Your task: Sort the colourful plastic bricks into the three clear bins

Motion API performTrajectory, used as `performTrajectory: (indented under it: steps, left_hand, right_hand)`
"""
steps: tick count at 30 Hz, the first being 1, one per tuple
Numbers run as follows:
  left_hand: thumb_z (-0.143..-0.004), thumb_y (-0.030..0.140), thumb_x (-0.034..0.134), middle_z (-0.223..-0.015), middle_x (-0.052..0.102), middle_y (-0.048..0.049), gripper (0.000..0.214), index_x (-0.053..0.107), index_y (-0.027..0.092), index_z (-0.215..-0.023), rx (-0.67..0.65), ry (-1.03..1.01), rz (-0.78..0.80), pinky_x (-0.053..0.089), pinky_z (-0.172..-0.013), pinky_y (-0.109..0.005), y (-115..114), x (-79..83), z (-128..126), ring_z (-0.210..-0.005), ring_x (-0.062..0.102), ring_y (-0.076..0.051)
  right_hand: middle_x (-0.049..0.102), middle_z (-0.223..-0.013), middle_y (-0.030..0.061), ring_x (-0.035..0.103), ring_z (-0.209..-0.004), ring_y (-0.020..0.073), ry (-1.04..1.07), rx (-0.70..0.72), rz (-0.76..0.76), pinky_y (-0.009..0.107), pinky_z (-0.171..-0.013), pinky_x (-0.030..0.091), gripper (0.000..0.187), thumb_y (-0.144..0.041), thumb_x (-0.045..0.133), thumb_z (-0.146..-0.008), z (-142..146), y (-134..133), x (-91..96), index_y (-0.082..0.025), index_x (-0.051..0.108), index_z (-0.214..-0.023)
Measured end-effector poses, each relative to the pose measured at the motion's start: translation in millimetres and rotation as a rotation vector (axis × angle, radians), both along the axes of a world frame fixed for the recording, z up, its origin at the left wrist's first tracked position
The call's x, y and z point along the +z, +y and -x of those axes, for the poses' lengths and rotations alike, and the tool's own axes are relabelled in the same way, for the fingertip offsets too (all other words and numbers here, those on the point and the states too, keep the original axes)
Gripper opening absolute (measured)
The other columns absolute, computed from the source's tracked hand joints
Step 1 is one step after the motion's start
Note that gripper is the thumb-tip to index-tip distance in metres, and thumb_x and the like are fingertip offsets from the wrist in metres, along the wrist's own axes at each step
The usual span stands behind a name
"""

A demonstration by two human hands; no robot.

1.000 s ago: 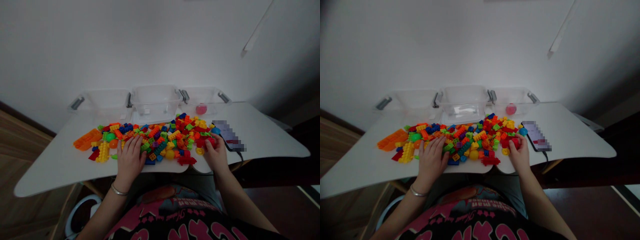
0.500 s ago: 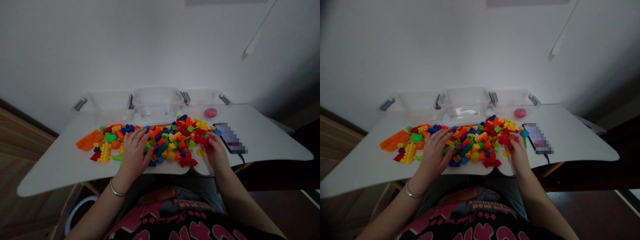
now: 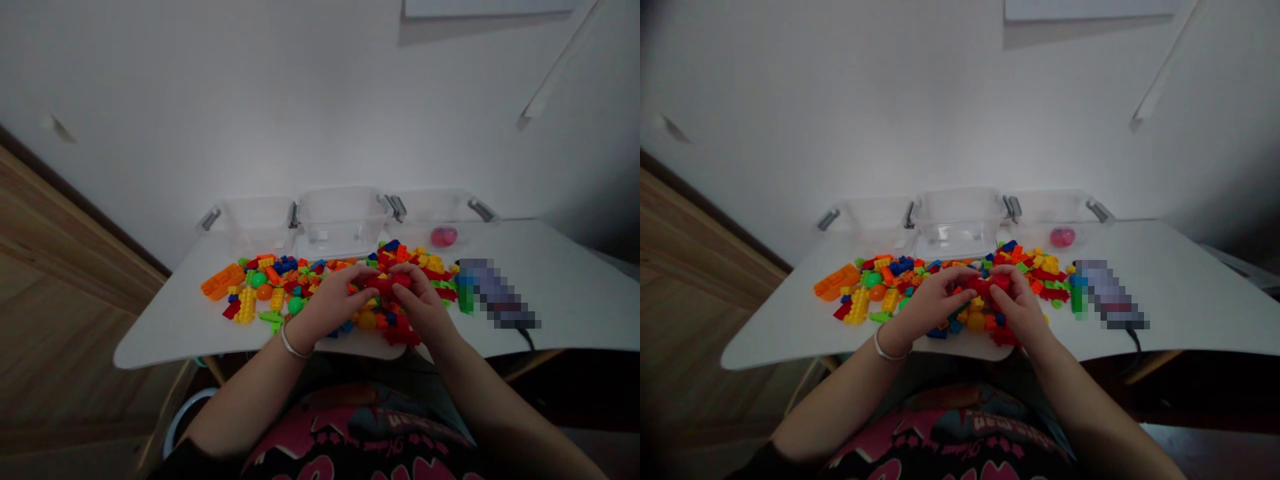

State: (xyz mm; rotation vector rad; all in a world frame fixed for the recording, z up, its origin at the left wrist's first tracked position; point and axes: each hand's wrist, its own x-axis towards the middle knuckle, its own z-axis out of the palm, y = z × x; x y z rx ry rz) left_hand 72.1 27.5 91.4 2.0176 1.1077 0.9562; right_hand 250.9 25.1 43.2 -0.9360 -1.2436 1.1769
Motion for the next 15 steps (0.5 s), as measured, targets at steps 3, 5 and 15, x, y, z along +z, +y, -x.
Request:
performTrajectory:
  steps: [3, 5, 15]
  left_hand:
    - [-0.084, 0.025, 0.065, -0.101, 0.074, -0.0027, 0.025, 0.069, 0.023, -0.108, 0.092, -0.058, -0.027, 0.056, -0.082, -0.032, 2, 1.1, 14, -0.088, 0.068, -0.016]
    - [-0.083, 0.026, 0.066, -0.095, 0.073, -0.0024, 0.024, 0.069, 0.023, -0.107, 0.199, -0.12, -0.106, 0.056, -0.073, -0.029, 11, 4.2, 33, -0.08, 0.067, -0.014]
    - [-0.077, 0.022, 0.063, -0.094, 0.068, -0.0034, 0.025, 0.064, 0.015, -0.101, 0.949, -0.293, -0.311, 0.055, -0.081, -0.029, 114, 17.8, 166, -0.084, 0.067, -0.014]
  right_hand:
    - [0.064, -0.096, 0.0012, 0.064, -0.081, 0.0179, -0.053, -0.027, -0.095, 0.033, -0.066, 0.057, 0.034, -0.038, 0.069, -0.08, -5, 1, -2.0, -0.03, 0.055, -0.109]
    - [0.064, -0.101, 0.0033, 0.064, -0.087, 0.0193, -0.169, -0.086, -0.183, 0.035, -0.069, 0.057, 0.034, -0.036, 0.066, -0.083, -15, 1, -5.1, -0.03, 0.054, -0.114]
    - [0.068, -0.101, 0.0102, 0.063, -0.094, 0.0267, -0.914, -0.508, -0.603, 0.045, -0.084, 0.051, 0.021, -0.028, 0.053, -0.09, -67, 3, -54.1, -0.021, 0.059, -0.108]
